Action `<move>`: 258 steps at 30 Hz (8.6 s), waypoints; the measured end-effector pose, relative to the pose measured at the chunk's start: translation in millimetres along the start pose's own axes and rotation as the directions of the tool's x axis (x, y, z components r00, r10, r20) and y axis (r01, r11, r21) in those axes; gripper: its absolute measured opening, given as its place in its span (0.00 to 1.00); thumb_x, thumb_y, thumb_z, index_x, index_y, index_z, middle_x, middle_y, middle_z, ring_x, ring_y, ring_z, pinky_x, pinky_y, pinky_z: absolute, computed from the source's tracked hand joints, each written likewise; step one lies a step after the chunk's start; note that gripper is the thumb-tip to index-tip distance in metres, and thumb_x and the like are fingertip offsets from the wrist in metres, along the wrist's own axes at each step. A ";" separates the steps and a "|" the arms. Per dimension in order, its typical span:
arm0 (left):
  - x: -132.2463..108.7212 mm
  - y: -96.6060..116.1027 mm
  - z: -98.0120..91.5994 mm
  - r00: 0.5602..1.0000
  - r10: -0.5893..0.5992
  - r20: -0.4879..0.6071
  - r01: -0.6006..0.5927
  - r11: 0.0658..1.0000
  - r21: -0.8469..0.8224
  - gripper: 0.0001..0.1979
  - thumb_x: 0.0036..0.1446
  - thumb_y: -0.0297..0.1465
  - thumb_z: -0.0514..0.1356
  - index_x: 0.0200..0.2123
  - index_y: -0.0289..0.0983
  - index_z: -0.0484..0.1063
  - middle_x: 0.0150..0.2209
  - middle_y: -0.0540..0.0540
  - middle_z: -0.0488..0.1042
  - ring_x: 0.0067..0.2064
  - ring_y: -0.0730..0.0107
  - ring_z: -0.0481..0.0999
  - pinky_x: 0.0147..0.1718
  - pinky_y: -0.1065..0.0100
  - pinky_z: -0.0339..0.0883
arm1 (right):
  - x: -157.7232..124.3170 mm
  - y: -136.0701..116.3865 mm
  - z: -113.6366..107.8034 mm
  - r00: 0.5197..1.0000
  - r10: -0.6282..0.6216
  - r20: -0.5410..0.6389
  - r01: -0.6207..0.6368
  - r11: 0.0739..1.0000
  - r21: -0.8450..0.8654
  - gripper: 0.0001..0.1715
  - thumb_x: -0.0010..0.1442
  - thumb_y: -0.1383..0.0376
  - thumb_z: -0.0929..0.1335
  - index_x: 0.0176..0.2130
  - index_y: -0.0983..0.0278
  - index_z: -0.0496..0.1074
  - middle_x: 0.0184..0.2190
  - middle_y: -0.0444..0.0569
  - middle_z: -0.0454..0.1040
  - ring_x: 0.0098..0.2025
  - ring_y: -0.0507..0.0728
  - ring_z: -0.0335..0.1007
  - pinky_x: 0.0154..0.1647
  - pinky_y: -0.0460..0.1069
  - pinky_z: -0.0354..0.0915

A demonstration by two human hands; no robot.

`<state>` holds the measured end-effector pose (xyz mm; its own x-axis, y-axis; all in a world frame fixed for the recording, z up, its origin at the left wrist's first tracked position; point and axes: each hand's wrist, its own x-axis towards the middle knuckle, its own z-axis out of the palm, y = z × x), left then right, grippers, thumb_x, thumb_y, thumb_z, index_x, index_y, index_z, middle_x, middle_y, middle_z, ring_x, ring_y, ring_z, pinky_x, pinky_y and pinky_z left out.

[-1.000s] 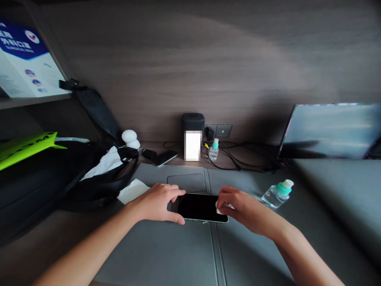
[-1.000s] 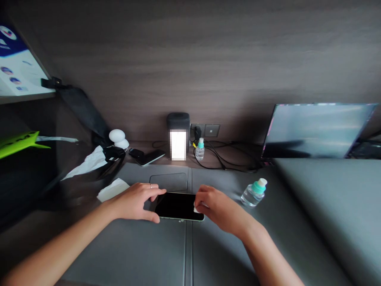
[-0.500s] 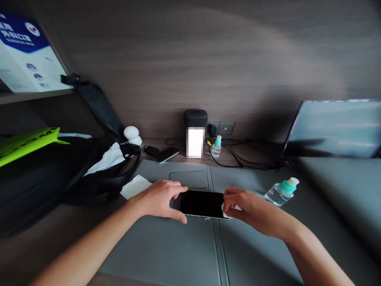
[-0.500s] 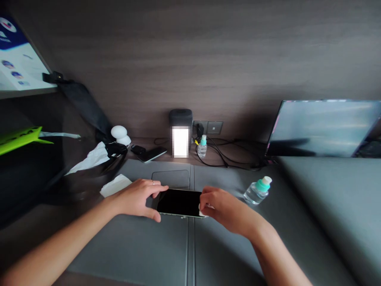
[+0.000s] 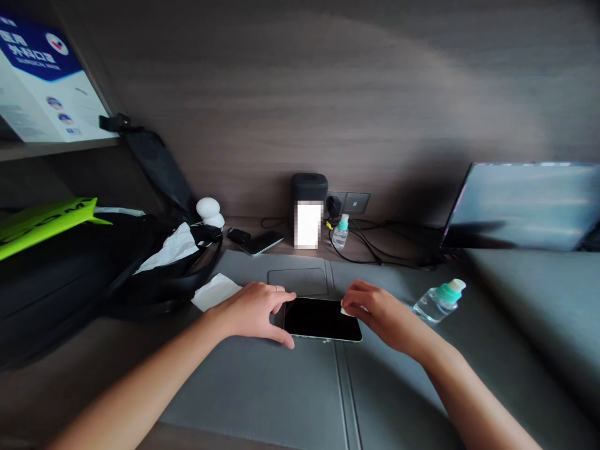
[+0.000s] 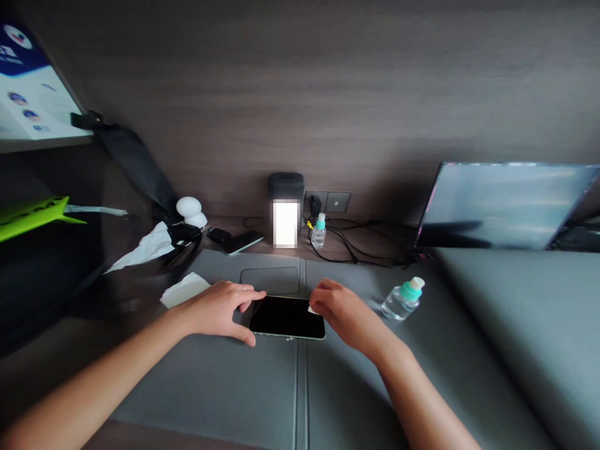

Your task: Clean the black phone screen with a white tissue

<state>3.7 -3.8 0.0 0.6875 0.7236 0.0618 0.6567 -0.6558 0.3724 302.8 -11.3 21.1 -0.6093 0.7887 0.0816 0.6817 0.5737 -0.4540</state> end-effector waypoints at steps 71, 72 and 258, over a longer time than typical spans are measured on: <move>4.8 -7.5 -0.3 0.874 -0.222 -0.431 0.299 0.946 0.121 0.10 0.69 0.33 0.49 0.38 0.39 0.67 0.31 0.48 0.76 0.33 0.64 0.76 0.30 0.66 0.61 | 1.6 -1.9 -2.2 0.995 -0.042 0.086 0.027 0.986 0.165 0.11 0.66 0.62 0.64 0.37 0.62 0.74 0.40 0.50 0.72 0.39 0.55 0.71 0.43 0.52 0.66; 5.1 -8.1 -0.9 0.869 -0.239 -0.434 0.333 0.930 0.154 0.11 0.69 0.34 0.49 0.37 0.39 0.68 0.30 0.47 0.76 0.32 0.63 0.76 0.29 0.66 0.61 | 1.6 -2.4 -2.4 0.996 -0.040 0.085 0.026 0.986 0.166 0.11 0.66 0.61 0.64 0.37 0.62 0.74 0.40 0.50 0.72 0.39 0.55 0.72 0.43 0.52 0.67; -1.2 6.2 -3.1 0.961 0.208 -0.181 -0.203 0.978 0.045 0.35 0.53 0.48 0.67 0.61 0.42 0.63 0.56 0.40 0.69 0.56 0.53 0.68 0.55 0.51 0.65 | 0.6 -4.2 11.8 0.990 -0.136 0.034 0.132 0.988 0.080 0.28 0.61 0.57 0.71 0.59 0.59 0.67 0.54 0.54 0.66 0.54 0.61 0.65 0.57 0.59 0.63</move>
<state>5.9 -8.0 5.1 0.7410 0.5985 0.3045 0.5169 -0.7978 0.3103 294.8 -15.8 12.6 -0.7097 0.6956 0.1118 0.5603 0.6535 -0.5089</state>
